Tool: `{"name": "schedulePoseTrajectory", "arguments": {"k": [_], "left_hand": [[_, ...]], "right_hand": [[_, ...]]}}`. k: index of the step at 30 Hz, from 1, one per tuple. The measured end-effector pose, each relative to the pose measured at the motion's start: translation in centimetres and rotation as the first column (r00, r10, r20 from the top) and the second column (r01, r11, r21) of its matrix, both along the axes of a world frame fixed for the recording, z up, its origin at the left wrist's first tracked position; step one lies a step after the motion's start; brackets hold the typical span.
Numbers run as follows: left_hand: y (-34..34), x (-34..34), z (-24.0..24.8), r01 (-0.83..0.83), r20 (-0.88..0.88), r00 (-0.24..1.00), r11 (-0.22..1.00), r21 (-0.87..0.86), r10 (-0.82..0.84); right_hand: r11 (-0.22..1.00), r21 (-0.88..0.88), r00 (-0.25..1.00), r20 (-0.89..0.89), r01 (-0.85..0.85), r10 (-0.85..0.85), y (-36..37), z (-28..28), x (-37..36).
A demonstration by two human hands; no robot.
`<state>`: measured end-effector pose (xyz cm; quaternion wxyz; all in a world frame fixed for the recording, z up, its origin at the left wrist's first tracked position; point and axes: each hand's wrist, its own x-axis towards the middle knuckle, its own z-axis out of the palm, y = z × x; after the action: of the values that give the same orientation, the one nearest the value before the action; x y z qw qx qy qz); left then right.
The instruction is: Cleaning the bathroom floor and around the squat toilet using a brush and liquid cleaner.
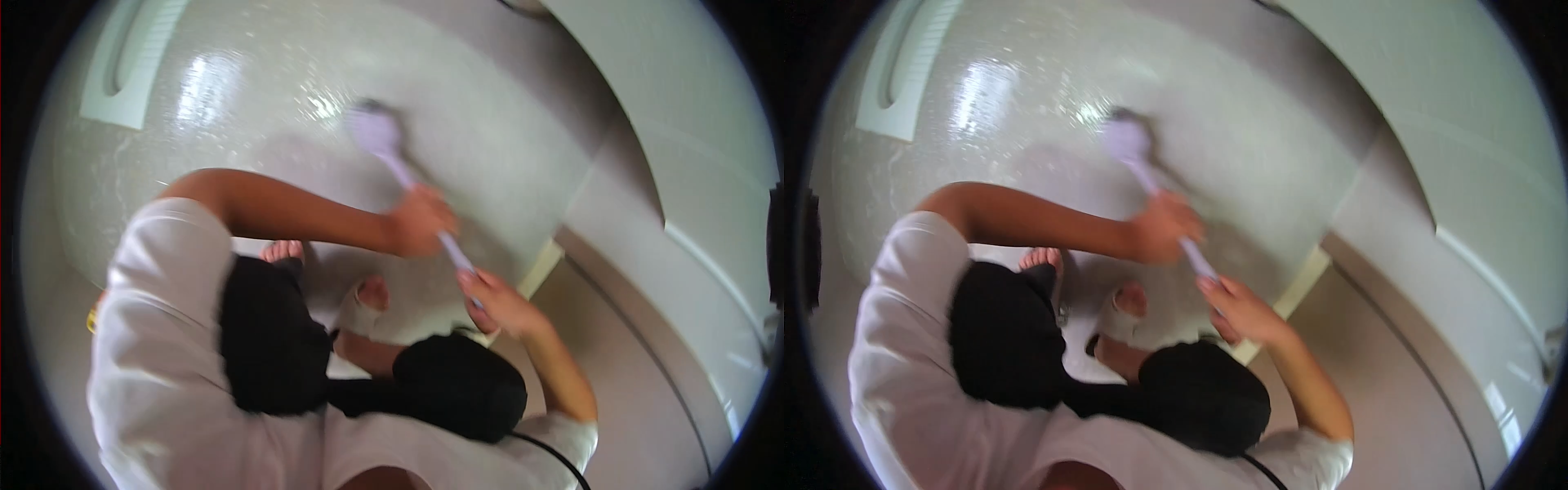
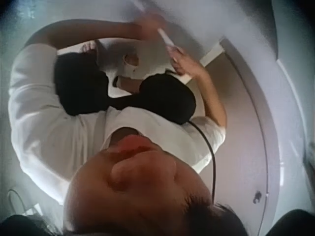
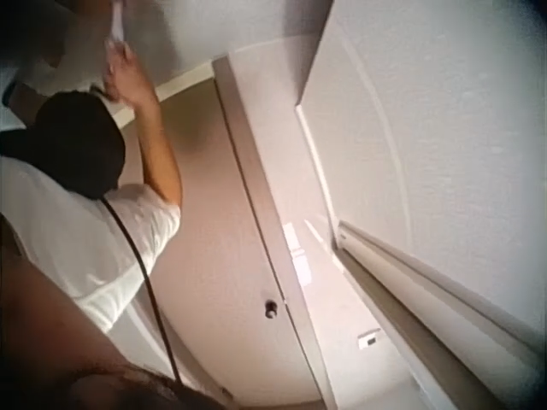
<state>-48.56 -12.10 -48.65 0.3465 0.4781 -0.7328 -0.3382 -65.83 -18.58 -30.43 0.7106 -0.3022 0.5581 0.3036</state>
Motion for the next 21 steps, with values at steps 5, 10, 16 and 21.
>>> {"name": "schedulePoseTrajectory", "arguments": {"k": [5, 10, 16, 21], "left_hand": [[2.2, 13.2, -2.2, -0.143, 0.377, 0.925, 0.968, 0.206, 0.056], [-8.7, 12.1, -5.7, 0.098, 0.239, 0.97, 0.973, -0.21, -0.046], [-7.1, 1.9, -4.2, -0.089, 0.095, 0.989, 0.976, -0.197, 0.109], [5.8, 8.4, -0.9, -0.434, 0.159, 0.894, 0.898, 0.071, 0.419]], "right_hand": [[0.997, 0.058, 0.964, 0.263, -0.049, 0.032, 0.8, -8.8, 9.9], [0.963, -0.11, 0.962, 0.143, 0.248, -0.231, -1.8, -9.1, 8.9], [0.985, -0.116, 0.987, -0.084, 0.128, -0.138, -2.7, -4.3, 2.5], [0.948, -0.016, 0.946, 0.068, -0.317, 0.317, 0.0, -5.8, 9.6]]}}
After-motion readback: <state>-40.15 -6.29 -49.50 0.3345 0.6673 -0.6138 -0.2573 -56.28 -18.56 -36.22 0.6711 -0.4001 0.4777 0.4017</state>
